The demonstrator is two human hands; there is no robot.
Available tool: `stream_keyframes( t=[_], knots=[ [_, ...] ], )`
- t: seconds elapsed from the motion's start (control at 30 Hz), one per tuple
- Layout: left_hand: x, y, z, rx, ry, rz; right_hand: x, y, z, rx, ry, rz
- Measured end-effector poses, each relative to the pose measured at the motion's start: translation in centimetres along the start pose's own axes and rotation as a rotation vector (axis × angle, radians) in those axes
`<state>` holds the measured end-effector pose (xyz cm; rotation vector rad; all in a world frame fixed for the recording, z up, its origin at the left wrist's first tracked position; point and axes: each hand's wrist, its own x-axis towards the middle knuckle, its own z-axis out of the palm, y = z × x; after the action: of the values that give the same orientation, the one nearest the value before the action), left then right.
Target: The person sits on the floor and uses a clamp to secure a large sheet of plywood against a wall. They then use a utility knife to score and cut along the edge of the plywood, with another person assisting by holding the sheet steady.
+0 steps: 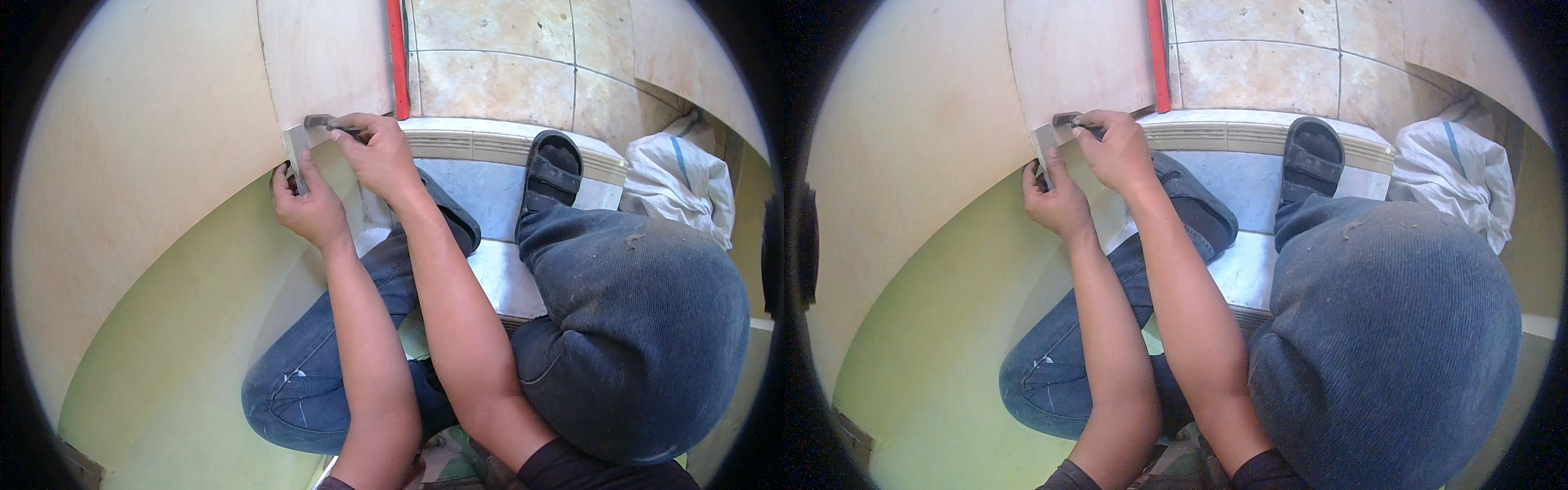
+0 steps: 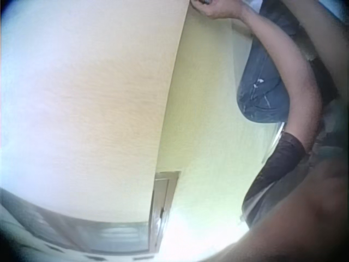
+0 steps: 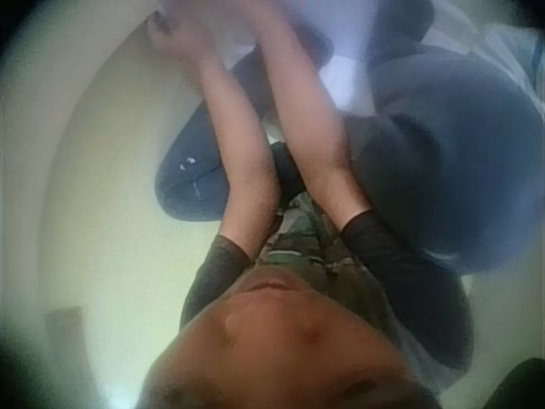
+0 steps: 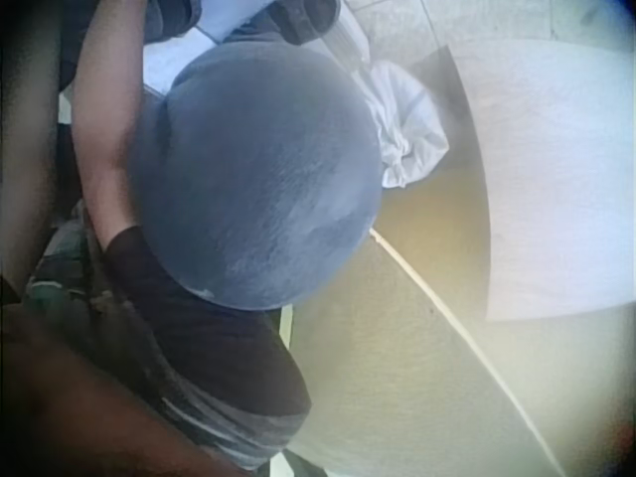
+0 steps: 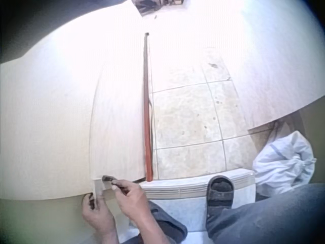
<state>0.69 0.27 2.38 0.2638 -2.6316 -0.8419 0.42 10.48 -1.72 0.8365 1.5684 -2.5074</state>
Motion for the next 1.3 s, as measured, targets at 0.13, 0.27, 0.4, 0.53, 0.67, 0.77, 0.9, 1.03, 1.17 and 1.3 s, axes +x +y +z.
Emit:
stream_keyframes(
  t=[0.13,0.27,0.4,0.53,0.67,0.77,0.9,1.03,1.17,1.3],
  knots=[
    [0.5,-0.2,0.3,-0.010,-0.011,-0.031,0.2,0.6,0.4,0.007,-0.009,-0.037],
    [0.5,-0.2,0.3,-0.031,0.027,-0.032,-0.4,0.1,0.1,-0.049,-0.013,-0.003],
    [0.7,-0.4,0.0,-0.021,0.000,-0.023,-0.1,0.5,-1.2,-0.052,0.014,-0.012],
    [0.9,-0.5,-0.3,-0.009,-0.017,-0.048,0.1,-0.5,-2.4,-0.078,-0.008,0.030],
    [1.0,0.0,-0.4,-0.022,-0.048,-0.046,0.5,-0.9,-2.9,-0.074,-0.091,-0.019],
    [1.3,0.2,-0.1,-0.009,-0.015,-0.050,0.5,-1.4,-3.0,-0.140,-0.162,-0.042],
    [1.2,-0.5,0.0,-0.038,0.005,-0.061,0.0,-3.2,-3.3,-0.232,-0.227,0.069],
    [0.9,-0.1,0.3,-0.048,0.013,-0.044,0.2,-2.8,-3.4,-0.327,-0.244,0.103],
    [1.3,0.5,-0.1,-0.049,-0.038,-0.093,0.1,-1.2,-3.5,-0.209,-0.261,0.298],
    [1.8,0.8,-0.6,0.088,-0.047,-0.106,-0.6,-0.8,-3.9,0.316,-0.320,0.757]
  ],
)
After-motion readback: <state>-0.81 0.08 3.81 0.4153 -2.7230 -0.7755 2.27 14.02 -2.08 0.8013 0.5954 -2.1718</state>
